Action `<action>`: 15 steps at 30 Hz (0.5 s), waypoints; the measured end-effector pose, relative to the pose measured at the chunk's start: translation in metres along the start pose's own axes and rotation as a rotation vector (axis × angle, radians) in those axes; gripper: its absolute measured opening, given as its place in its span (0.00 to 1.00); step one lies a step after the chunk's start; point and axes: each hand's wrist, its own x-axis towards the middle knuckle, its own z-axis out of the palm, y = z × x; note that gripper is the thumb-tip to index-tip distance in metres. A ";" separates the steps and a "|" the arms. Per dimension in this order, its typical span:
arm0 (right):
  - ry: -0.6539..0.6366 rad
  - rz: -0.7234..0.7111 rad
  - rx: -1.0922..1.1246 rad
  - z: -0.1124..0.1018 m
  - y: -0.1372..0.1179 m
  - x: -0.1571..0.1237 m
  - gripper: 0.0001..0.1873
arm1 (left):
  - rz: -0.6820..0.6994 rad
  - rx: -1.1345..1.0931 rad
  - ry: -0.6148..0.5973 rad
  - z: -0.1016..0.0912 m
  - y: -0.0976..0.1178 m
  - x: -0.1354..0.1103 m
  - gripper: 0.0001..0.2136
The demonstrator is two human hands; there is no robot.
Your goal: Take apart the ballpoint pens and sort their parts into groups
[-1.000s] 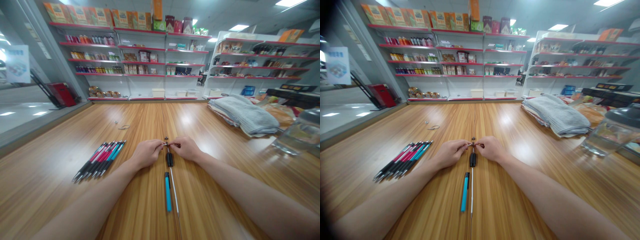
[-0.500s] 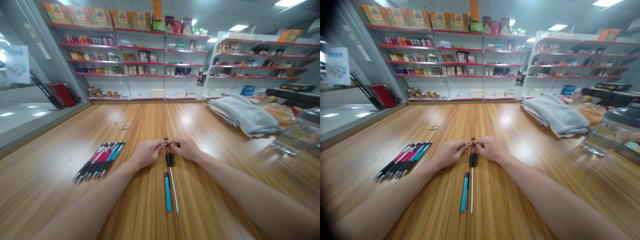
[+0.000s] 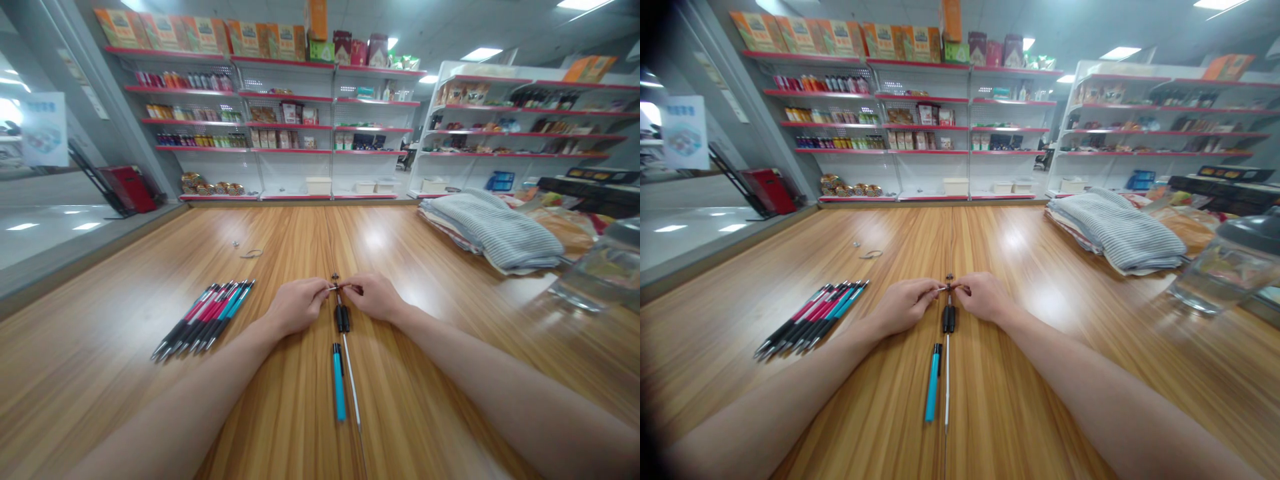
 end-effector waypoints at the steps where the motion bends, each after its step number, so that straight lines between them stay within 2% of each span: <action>1: 0.000 0.001 0.001 0.000 0.000 0.000 0.14 | -0.002 0.000 0.000 0.000 0.000 0.000 0.11; 15: 0.025 -0.002 0.047 0.000 -0.001 0.000 0.13 | 0.005 -0.039 0.020 0.000 -0.001 -0.001 0.10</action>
